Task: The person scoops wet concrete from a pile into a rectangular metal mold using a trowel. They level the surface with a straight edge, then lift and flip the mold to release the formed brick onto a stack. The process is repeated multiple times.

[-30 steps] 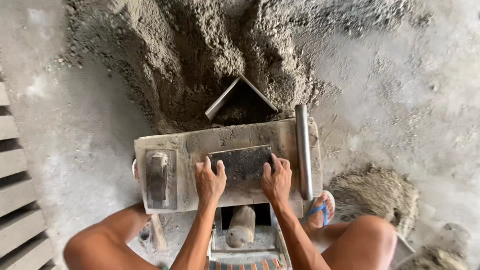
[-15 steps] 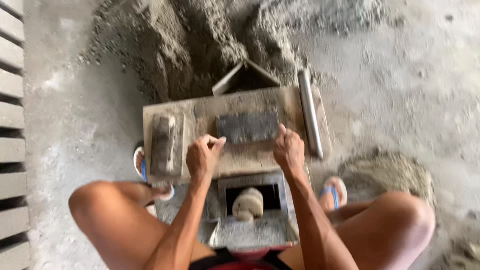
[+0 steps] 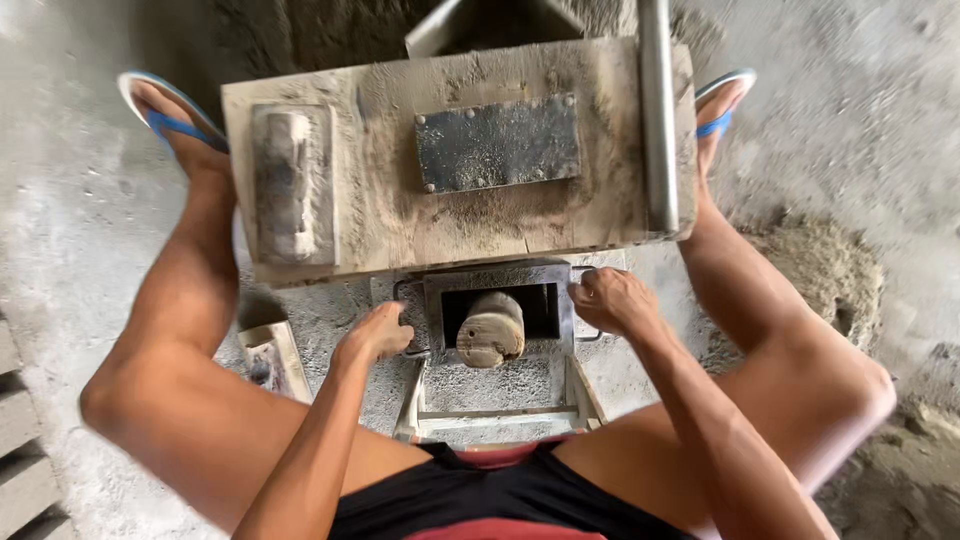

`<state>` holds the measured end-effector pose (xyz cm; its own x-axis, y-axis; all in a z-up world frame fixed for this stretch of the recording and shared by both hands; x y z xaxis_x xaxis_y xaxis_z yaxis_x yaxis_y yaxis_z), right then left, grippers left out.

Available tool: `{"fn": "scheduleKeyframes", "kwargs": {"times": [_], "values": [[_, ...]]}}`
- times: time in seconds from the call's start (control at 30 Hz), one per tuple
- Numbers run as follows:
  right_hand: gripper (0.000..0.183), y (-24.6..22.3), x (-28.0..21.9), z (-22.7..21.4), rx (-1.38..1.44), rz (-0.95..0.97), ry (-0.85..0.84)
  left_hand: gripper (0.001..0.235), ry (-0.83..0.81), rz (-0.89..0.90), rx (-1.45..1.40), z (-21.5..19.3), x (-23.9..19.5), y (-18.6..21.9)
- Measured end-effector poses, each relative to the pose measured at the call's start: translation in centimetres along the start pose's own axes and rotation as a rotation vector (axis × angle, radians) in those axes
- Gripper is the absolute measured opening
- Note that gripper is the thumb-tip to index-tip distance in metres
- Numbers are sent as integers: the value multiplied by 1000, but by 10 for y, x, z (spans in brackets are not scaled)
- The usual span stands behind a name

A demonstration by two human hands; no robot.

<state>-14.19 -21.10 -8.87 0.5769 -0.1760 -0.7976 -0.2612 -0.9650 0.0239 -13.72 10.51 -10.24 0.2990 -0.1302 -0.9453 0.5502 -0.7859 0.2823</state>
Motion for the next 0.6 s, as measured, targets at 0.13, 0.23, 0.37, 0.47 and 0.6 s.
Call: {"fn": "scheduleKeyframes", "kwargs": {"times": [0.13,0.23,0.37,0.47,0.6], "values": [[51,38,60,68,344,158,-92,45,72,-17,170,24,103,-61],[54,60,93,131,493,288,-70,44,196,-13,-3,41,142,-77],[43,82,128,191,757,313,-105,41,258,-195,-276,31,117,-59],[49,92,87,164,632,269,-192,40,153,-211,-356,34,108,-86],[36,46,-36,-15,637,204,-231,41,137,21,-186,-4,21,-61]]}}
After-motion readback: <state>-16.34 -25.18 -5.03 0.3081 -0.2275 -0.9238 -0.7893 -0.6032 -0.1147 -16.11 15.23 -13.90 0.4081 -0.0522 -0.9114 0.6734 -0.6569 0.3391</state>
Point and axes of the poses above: each hand's wrist, its own x-axis towards the middle knuckle, its own z-axis out of the palm, y = z × x, the point moved 5 cm from there along x, towards the middle knuckle, and after that the axes turned 9 degrees about -x, right-handed, at the moved point
